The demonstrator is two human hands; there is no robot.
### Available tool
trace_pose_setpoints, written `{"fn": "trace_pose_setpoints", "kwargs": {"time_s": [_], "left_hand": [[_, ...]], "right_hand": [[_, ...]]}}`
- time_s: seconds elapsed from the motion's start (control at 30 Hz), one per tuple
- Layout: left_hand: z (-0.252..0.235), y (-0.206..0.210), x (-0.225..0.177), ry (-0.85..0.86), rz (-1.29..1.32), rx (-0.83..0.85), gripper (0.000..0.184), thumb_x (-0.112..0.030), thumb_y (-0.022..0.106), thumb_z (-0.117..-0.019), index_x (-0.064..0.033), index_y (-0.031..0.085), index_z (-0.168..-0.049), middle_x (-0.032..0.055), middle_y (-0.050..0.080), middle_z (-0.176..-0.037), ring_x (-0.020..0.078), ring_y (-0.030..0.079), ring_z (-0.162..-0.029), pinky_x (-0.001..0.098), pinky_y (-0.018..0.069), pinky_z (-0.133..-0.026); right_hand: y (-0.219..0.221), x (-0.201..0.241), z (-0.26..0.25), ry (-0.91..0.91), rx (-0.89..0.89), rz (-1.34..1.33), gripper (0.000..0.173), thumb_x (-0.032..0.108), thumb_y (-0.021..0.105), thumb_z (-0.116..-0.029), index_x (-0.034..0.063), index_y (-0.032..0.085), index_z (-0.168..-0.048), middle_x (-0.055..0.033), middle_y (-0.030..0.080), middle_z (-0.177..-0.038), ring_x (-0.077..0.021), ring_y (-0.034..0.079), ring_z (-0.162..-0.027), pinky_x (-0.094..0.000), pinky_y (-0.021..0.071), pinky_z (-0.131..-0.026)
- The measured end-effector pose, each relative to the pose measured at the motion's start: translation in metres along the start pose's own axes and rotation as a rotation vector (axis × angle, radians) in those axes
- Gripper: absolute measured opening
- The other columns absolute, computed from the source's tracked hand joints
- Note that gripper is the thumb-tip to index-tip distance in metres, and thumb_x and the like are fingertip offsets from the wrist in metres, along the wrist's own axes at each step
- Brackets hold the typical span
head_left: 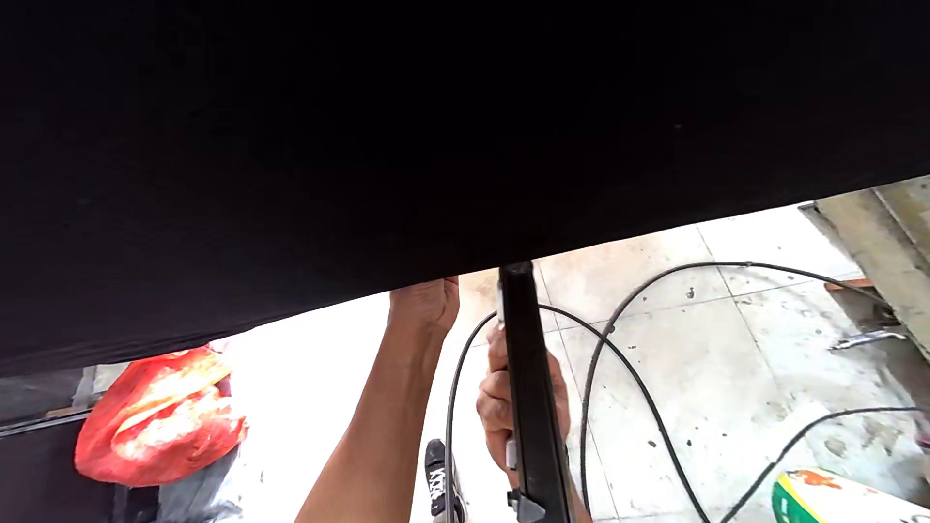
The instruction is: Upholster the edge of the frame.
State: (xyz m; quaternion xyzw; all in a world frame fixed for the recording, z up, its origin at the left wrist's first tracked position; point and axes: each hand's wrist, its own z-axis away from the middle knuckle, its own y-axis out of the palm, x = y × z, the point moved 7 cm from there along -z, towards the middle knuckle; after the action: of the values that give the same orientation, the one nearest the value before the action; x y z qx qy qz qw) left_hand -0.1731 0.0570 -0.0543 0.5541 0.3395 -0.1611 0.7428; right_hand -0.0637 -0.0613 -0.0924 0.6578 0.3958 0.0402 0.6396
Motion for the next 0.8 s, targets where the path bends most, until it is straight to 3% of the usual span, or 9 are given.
{"fn": "trace_pose_setpoints", "kwargs": {"time_s": [0.1,0.23,0.37,0.47,0.5,0.57,0.6,0.63,0.8], "left_hand": [[-0.002,-0.006,-0.005,-0.047,-0.184,0.018,0.027,0.011,0.057,-0.0904,-0.0138,0.067,-0.096,0.0005,0.072,-0.087,0.0105,0.070,-0.084,0.0305,0.0607,-0.080],[-0.025,-0.054,0.031,-0.162,-0.292,0.399,0.015,0.000,0.061,-0.0930,-0.0100,0.072,-0.098,0.0011,0.073,-0.089,0.0093,0.070,-0.081,0.0286,0.0599,-0.073],[-0.006,-0.022,-0.028,-0.283,-0.696,0.124,0.026,0.008,0.060,-0.0892,-0.0174,0.065,-0.086,-0.0087,0.068,-0.075,0.0005,0.064,-0.071,0.0203,0.0570,-0.070],[0.018,-0.045,-0.063,-0.213,-0.340,0.119,0.021,0.009,0.065,-0.0885,-0.0047,0.068,-0.104,0.0090,0.073,-0.100,0.0191,0.072,-0.095,0.0387,0.0601,-0.091],[0.024,-0.057,-0.076,-0.183,-0.139,0.068,0.026,0.011,0.066,-0.0831,-0.0039,0.069,-0.103,0.0131,0.073,-0.102,0.0249,0.072,-0.097,0.0454,0.0588,-0.094],[0.021,-0.075,-0.086,-0.077,0.039,-0.084,0.029,0.014,0.063,-0.0725,-0.0080,0.070,-0.090,0.0106,0.073,-0.087,0.0235,0.072,-0.081,0.0446,0.0617,-0.080],[0.017,-0.079,-0.083,-0.031,0.060,-0.135,0.027,0.014,0.056,-0.0792,-0.0093,0.065,-0.090,0.0094,0.072,-0.084,0.0222,0.071,-0.077,0.0432,0.0618,-0.075],[0.013,-0.082,-0.080,-0.005,0.072,-0.165,0.026,0.013,0.051,-0.0870,-0.0086,0.063,-0.093,0.0102,0.071,-0.085,0.0233,0.071,-0.079,0.0442,0.0614,-0.077],[-0.003,-0.092,-0.086,0.014,-0.073,-0.069,0.027,0.014,0.057,-0.0880,-0.0085,0.063,-0.101,0.0088,0.073,-0.094,0.0226,0.072,-0.087,0.0441,0.0618,-0.081]], "right_hand": [[-0.008,-0.027,-0.010,0.017,-0.014,-0.040,0.033,0.031,0.058,-0.1009,0.0051,0.064,-0.120,-0.0012,0.069,-0.076,-0.0114,0.069,-0.062,-0.0224,0.0568,-0.058],[-0.019,-0.057,-0.018,0.033,-0.027,-0.080,0.032,0.032,0.057,-0.1013,0.0052,0.063,-0.119,-0.0008,0.069,-0.078,-0.0106,0.069,-0.062,-0.0214,0.0562,-0.058],[-0.024,-0.066,-0.022,0.052,-0.048,-0.056,0.031,0.031,0.059,-0.1006,0.0047,0.064,-0.117,-0.0015,0.069,-0.076,-0.0114,0.069,-0.062,-0.0221,0.0564,-0.058],[-0.027,-0.073,-0.017,0.039,-0.088,-0.048,0.033,0.030,0.059,-0.1005,0.0035,0.064,-0.119,-0.0013,0.068,-0.074,-0.0105,0.068,-0.060,-0.0212,0.0557,-0.057],[-0.029,-0.073,-0.017,0.043,-0.078,-0.052,0.033,0.030,0.058,-0.1012,0.0041,0.063,-0.121,-0.0010,0.068,-0.074,-0.0106,0.068,-0.060,-0.0212,0.0558,-0.057],[-0.036,-0.071,-0.018,0.059,-0.062,-0.067,0.033,0.030,0.057,-0.1015,0.0046,0.062,-0.122,-0.0005,0.067,-0.074,-0.0101,0.068,-0.060,-0.0208,0.0557,-0.057],[-0.041,-0.072,-0.015,0.061,-0.047,-0.073,0.034,0.030,0.057,-0.1021,0.0047,0.062,-0.124,-0.0006,0.068,-0.074,-0.0098,0.068,-0.060,-0.0205,0.0561,-0.057],[-0.043,-0.073,-0.016,0.064,-0.034,-0.080,0.035,0.030,0.056,-0.1023,0.0043,0.062,-0.126,-0.0011,0.069,-0.076,-0.0098,0.069,-0.061,-0.0204,0.0567,-0.058],[-0.051,-0.085,-0.024,0.053,-0.068,-0.056,0.034,0.030,0.057,-0.1019,0.0046,0.062,-0.124,-0.0017,0.068,-0.075,-0.0107,0.069,-0.061,-0.0213,0.0569,-0.058]]}}
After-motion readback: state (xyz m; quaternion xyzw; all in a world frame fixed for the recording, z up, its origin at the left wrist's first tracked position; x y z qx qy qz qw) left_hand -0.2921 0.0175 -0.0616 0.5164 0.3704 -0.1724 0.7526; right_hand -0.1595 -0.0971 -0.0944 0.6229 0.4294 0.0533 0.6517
